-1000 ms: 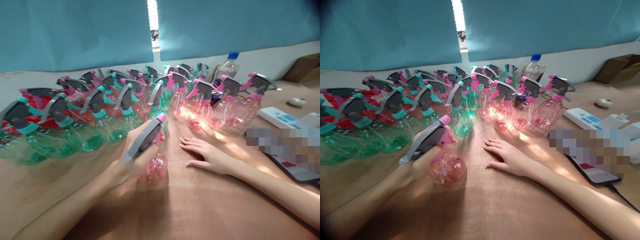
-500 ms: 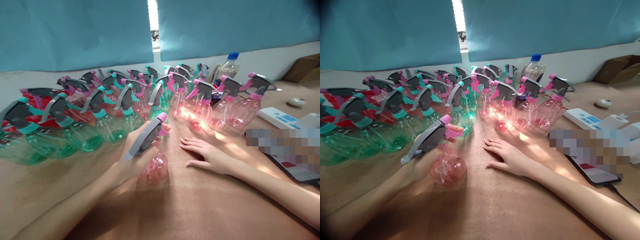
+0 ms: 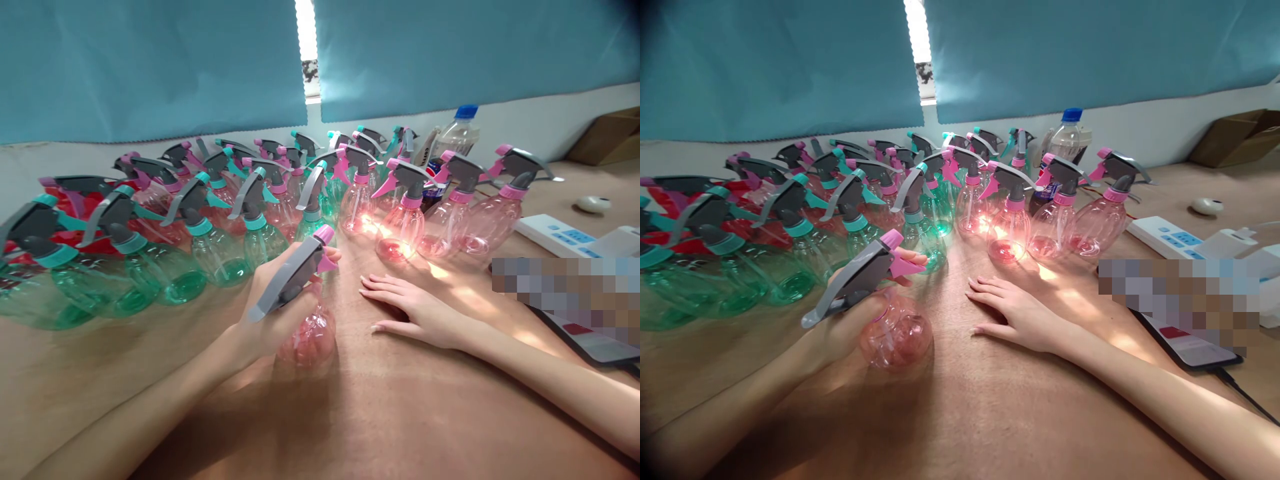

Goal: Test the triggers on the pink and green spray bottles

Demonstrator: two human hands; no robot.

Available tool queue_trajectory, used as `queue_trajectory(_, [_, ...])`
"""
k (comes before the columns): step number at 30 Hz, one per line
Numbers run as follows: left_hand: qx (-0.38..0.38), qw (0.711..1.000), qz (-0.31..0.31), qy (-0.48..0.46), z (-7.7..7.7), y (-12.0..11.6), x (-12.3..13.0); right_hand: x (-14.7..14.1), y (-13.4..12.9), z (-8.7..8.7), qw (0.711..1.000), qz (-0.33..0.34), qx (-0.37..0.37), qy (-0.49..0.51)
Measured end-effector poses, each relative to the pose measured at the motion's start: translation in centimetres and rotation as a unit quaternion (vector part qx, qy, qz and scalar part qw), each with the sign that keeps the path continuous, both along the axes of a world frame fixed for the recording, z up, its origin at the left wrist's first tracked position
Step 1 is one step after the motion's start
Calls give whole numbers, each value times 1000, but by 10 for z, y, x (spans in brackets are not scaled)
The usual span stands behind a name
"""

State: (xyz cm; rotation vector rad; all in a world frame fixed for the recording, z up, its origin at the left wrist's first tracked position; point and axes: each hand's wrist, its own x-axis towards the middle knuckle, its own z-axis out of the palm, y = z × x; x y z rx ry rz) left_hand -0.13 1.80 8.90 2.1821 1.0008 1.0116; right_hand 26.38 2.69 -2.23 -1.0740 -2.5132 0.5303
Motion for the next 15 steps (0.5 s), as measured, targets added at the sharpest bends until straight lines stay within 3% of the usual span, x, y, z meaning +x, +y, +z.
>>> queue_trajectory(4, [-45, 998, 1, -36, -1, 0, 0, 0, 0, 0, 1000, 1, -1, 9])
queue_trajectory(15, [-5, 1000, 1, -23, 3, 3, 3, 0, 1, 0, 1000, 11, 4, 21])
